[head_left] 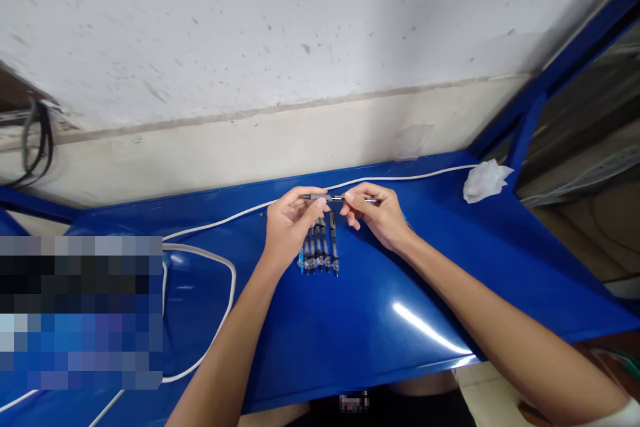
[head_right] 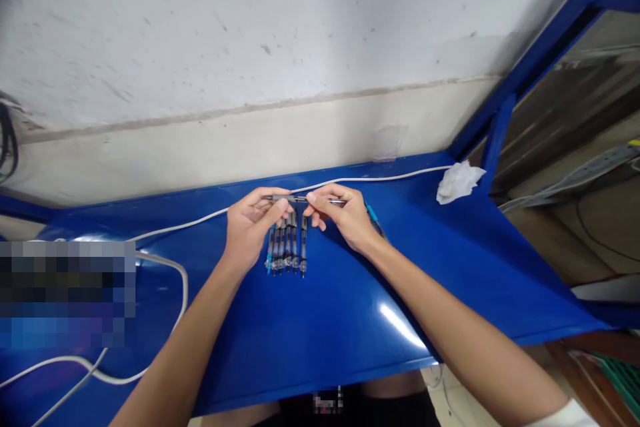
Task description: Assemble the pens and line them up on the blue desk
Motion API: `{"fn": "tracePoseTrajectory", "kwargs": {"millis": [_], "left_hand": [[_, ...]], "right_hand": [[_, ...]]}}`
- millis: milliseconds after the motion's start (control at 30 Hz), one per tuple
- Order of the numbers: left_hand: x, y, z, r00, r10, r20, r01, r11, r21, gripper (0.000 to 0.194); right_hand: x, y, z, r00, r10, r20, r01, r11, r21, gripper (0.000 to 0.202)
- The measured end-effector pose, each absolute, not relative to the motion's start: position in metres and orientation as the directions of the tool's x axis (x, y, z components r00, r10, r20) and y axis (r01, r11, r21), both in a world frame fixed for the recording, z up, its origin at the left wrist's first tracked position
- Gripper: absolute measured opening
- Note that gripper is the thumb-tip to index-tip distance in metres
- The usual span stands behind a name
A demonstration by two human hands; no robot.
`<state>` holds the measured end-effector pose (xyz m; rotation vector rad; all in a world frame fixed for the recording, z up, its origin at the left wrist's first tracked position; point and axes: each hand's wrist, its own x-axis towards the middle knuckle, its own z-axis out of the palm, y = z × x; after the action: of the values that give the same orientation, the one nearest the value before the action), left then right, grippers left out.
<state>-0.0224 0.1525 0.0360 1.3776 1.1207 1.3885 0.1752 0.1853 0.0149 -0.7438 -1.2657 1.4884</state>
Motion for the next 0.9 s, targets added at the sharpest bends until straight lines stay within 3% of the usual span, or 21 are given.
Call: {"fn": "tracePoseTrajectory", "kwargs": {"millis": [233, 500, 600, 733, 800, 900], "left_hand": [[-0.018, 0.154, 0.029, -0.14, 0.959, 0.248, 0.009, -0.249, 0.968, 0.026], [-0.014, 0.152, 0.028, -0.16, 0.953, 0.256, 0.03, -0.254, 0.967, 0.034], [-0.013, 0.152, 0.027, -0.125, 0.958, 0.257, -0.03, -0.263, 0.964, 0.024], [-0.013, 0.154, 0.027, -0.039, 0.971, 0.235, -0.128, -0.238, 0.963, 0.035], [-0.013, 0.155, 0.025, -0.085, 0.971, 0.222, -0.122, -0.231, 0.965, 0.029], [-0.013, 0.157, 0.022, -0.188, 0.962, 0.197, -0.092, -0.217, 0.972, 0.023]], "right_hand": [[0.178, 0.181, 0.021, -0.468, 0.858, 0.21, -0.017, 0.228, -0.973, 0.048], [0.176, 0.178, 0.009, -0.419, 0.822, 0.385, 0.154, 0.482, -0.862, 0.019], [0.176, 0.177, 0.007, -0.433, 0.818, 0.378, 0.172, 0.487, -0.856, 0.017], [0.177, 0.179, 0.011, -0.475, 0.788, 0.392, 0.251, 0.548, -0.798, 0.02], [0.178, 0.18, 0.011, -0.486, 0.767, 0.419, 0.275, 0.589, -0.76, 0.026], [0.179, 0.18, 0.005, -0.458, 0.782, 0.422, 0.313, 0.587, -0.747, 0.018]]}}
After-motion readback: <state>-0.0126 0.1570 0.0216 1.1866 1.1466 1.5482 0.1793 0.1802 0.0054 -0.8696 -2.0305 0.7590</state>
